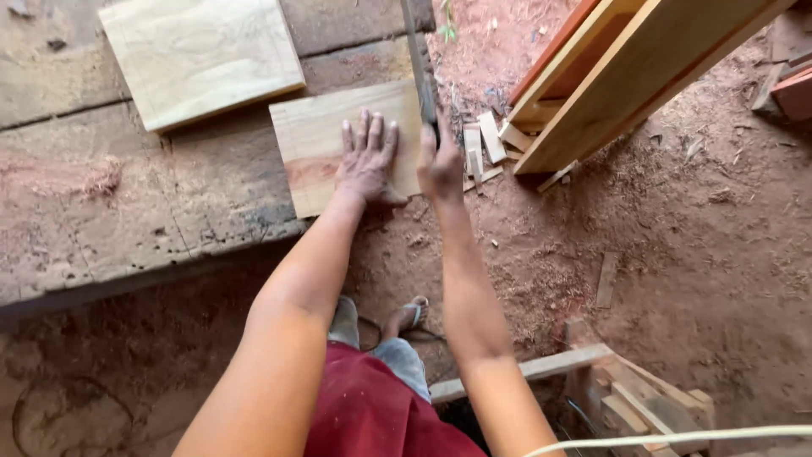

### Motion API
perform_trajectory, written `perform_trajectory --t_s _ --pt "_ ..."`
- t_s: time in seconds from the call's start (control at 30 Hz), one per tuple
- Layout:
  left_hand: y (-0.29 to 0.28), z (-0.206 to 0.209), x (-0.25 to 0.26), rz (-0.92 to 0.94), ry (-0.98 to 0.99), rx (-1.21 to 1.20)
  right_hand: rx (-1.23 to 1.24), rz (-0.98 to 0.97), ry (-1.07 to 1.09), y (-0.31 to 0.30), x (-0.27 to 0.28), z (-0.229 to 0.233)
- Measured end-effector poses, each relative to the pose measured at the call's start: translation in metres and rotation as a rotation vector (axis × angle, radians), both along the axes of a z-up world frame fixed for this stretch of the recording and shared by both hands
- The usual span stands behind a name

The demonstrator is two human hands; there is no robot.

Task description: The person uses a hand saw to cut a small wooden plank on a workbench, then uses a drawknife to shave and shape the plank's edge. The person briefly sharpens the drawknife on a grinding wheel before resuming shaping.

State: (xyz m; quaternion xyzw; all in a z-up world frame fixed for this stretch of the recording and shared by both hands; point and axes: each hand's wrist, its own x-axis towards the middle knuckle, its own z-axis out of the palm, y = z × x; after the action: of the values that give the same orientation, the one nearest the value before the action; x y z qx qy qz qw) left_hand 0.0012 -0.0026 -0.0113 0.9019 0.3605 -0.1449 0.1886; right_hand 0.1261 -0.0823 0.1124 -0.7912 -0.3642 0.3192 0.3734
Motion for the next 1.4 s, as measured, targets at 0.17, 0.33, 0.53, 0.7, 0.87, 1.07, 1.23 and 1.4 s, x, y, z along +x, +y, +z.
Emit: perform_trajectory --t_s 0.17,0.33,0.53,0.7,0.87,1.07,1.23,1.4 --pt "-0.005 0.014 -0.001 -0.002 0.014 0.035 0.089 -0.108 0.077 -0.188 -0.048 -0.002" --pt "-0.009 0.008 -0.002 0.002 0.018 0.06 -0.064 -0.219 -0.022 -0.351 -0.084 -0.037" --pt "-0.008 0.021 -0.003 0.008 0.054 0.004 0.129 -0.037 0.228 -0.061 -0.016 -0.025" --pt "-0.005 0.034 0.001 0.032 0.046 -0.023 0.13 -0.142 0.14 -0.026 -0.006 -0.026" --pt "-0.009 0.033 -0.001 0.015 0.004 0.007 0.116 -0.171 0.064 -0.238 -0.054 -0.023" --pt "-0.003 0.005 -0.001 -0.057 0.008 0.073 -0.04 -0.13 -0.029 -0.282 -0.071 -0.003" --pt "-0.004 0.048 0.004 0.003 0.003 0.016 0.197 0.01 0.131 -0.046 -0.002 -0.044" --pt "-0.009 0.043 0.001 0.025 -0.005 0.046 0.234 -0.137 0.06 -0.061 -0.017 -0.006"
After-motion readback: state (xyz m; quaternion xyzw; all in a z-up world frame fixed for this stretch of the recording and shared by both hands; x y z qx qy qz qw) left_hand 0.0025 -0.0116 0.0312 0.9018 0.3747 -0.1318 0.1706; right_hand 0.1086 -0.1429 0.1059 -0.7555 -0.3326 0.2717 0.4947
